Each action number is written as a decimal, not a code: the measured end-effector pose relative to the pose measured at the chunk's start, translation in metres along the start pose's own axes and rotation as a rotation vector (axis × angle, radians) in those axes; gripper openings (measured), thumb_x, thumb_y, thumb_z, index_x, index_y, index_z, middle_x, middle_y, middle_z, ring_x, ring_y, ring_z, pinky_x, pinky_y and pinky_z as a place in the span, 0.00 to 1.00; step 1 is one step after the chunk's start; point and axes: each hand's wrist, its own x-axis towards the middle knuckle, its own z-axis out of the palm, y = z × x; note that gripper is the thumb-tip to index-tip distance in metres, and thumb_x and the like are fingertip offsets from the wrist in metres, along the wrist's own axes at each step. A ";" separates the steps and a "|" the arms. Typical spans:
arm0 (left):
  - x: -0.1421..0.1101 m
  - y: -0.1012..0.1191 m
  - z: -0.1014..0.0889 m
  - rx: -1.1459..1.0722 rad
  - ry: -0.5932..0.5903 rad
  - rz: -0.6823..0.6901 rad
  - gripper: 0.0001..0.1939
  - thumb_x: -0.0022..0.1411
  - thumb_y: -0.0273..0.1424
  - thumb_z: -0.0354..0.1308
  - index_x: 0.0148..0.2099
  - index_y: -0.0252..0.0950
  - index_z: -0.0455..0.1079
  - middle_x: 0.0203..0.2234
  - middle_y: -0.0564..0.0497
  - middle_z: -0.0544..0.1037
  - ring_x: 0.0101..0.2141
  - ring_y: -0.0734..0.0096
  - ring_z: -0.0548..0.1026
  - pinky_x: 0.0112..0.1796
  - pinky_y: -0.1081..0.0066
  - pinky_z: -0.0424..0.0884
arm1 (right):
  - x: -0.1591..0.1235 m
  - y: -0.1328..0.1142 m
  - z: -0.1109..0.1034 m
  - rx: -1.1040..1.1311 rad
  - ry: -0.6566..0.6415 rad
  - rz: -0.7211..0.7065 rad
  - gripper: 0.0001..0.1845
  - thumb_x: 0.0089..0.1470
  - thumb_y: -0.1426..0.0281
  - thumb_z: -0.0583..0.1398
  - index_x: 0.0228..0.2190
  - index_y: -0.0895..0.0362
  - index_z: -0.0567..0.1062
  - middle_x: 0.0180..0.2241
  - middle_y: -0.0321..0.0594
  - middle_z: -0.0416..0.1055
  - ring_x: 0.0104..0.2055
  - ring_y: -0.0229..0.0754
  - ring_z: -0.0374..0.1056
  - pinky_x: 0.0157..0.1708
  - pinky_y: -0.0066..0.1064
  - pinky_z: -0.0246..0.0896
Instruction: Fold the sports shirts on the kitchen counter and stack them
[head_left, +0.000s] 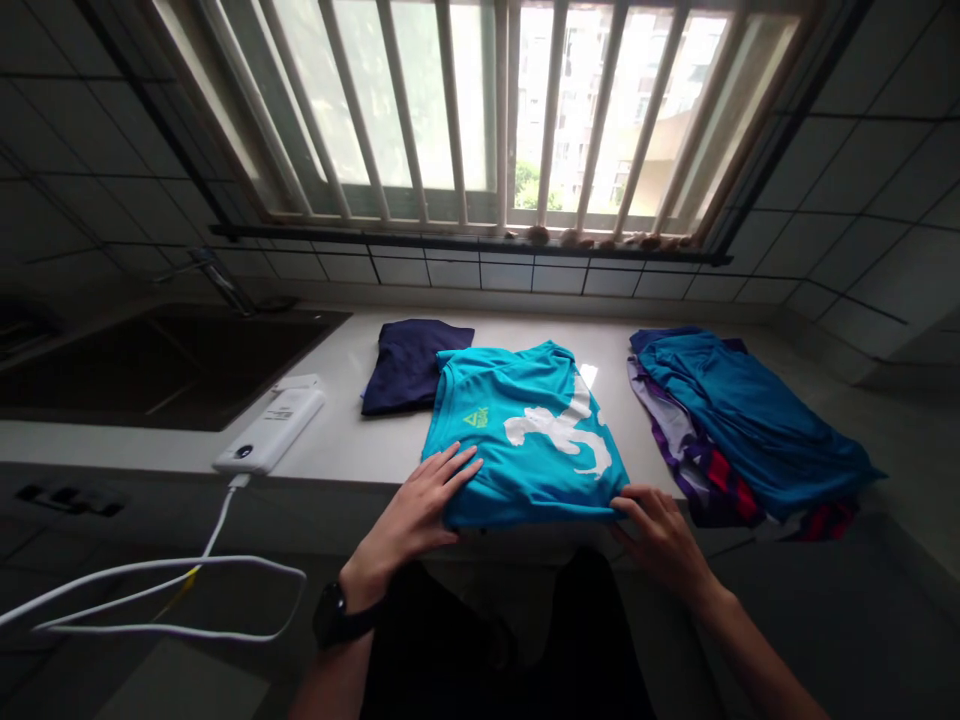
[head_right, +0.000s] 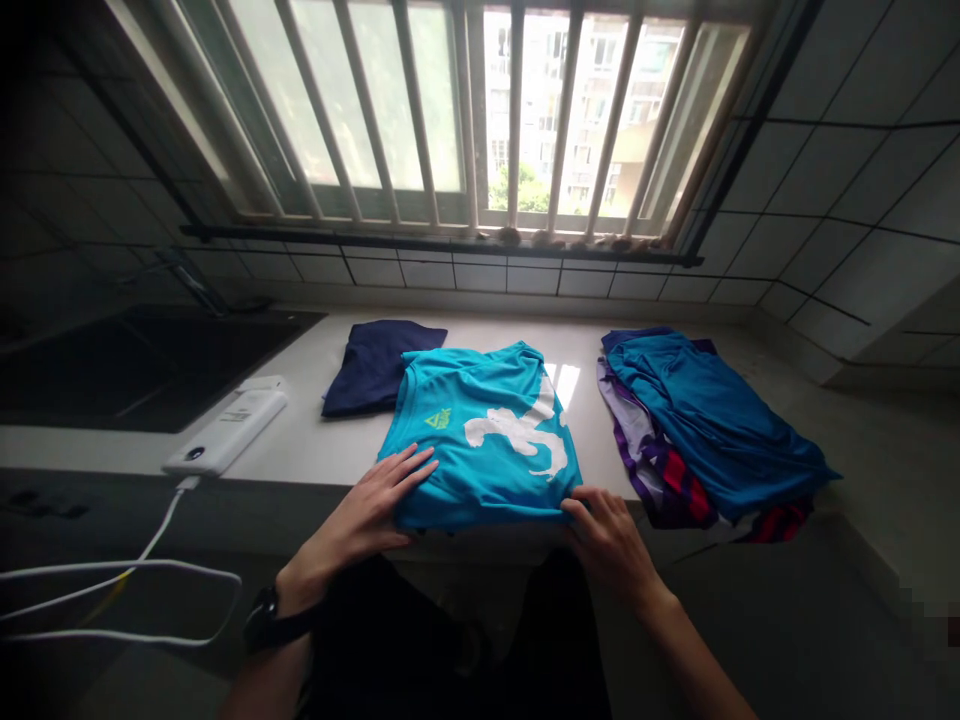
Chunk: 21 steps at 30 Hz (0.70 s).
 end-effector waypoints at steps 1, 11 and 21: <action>-0.005 -0.002 0.002 0.053 0.031 0.025 0.43 0.60 0.24 0.64 0.74 0.44 0.57 0.71 0.44 0.64 0.70 0.50 0.61 0.66 0.49 0.64 | -0.001 0.002 0.000 -0.011 0.002 -0.022 0.16 0.64 0.75 0.58 0.51 0.50 0.75 0.49 0.47 0.77 0.50 0.52 0.74 0.48 0.41 0.67; -0.009 0.003 0.025 0.352 0.248 0.124 0.39 0.67 0.14 0.48 0.73 0.52 0.61 0.68 0.45 0.68 0.70 0.52 0.61 0.66 0.46 0.62 | 0.023 0.006 0.002 0.019 0.053 0.015 0.24 0.59 0.81 0.56 0.51 0.50 0.79 0.40 0.43 0.79 0.41 0.48 0.74 0.41 0.39 0.67; -0.025 0.017 -0.001 -0.211 0.426 -0.059 0.17 0.73 0.30 0.48 0.52 0.42 0.78 0.41 0.46 0.85 0.44 0.61 0.83 0.47 0.63 0.79 | 0.041 -0.002 -0.046 0.478 0.089 0.168 0.06 0.53 0.69 0.60 0.35 0.50 0.76 0.33 0.40 0.80 0.35 0.50 0.78 0.35 0.38 0.73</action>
